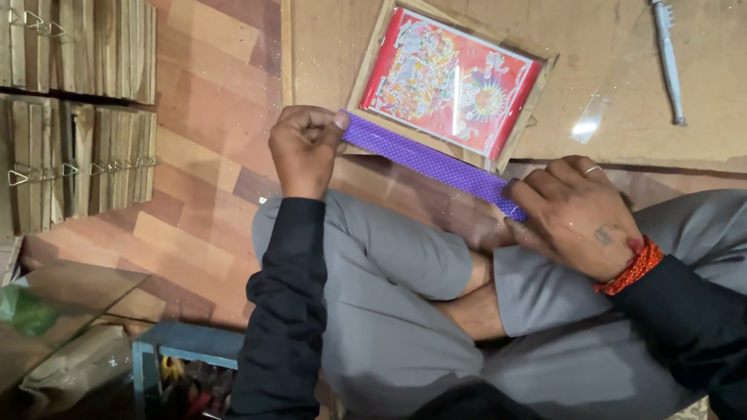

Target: The person sits on the floor and decorates small framed pictures by applying purple patterned tape around the edges. They use a utility knife to cut the tape and smooth it down, repeating the process on multiple frames.

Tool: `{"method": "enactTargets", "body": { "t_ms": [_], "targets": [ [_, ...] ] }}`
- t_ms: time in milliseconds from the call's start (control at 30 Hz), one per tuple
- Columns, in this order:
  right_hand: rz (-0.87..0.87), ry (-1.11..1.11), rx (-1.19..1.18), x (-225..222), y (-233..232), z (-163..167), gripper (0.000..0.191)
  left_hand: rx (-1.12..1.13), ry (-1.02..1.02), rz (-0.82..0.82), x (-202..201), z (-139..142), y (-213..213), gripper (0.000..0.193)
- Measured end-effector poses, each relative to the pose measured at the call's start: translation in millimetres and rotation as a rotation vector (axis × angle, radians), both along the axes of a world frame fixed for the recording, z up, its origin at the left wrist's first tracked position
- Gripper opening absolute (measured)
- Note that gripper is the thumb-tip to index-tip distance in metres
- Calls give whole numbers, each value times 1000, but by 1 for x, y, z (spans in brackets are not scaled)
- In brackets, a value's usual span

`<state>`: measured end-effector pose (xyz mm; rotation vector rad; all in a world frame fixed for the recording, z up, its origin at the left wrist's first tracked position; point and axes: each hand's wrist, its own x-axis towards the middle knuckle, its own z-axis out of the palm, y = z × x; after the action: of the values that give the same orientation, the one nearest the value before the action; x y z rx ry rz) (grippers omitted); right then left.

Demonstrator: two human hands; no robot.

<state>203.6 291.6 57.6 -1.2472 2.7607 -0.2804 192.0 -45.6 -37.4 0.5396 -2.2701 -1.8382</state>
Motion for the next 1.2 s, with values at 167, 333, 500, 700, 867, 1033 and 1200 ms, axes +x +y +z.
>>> {"method": "enactTargets", "body": {
  "t_ms": [167,333,500,700,867,1033,1200],
  "targets": [
    [-34,16,-15,-2,2,-6,35,0,-15,18,-4,-8,0,18],
    [-56,18,-13,-1,6,-12,35,-42,7,17,-4,-12,1,17],
    [-63,36,9,-2,6,-14,36,-83,4,35,-5,-11,3,17],
    [-72,17,41,1,5,-14,40,-227,47,26,-5,-12,3,15],
    [-10,21,38,4,7,-13,48,-220,35,30,-6,-11,4,17],
    [-44,66,57,4,6,-11,50,-246,-15,36,-5,-7,5,16],
    [-51,54,96,2,5,-9,55,-227,-14,44,-5,-4,6,16]
  ]
}}
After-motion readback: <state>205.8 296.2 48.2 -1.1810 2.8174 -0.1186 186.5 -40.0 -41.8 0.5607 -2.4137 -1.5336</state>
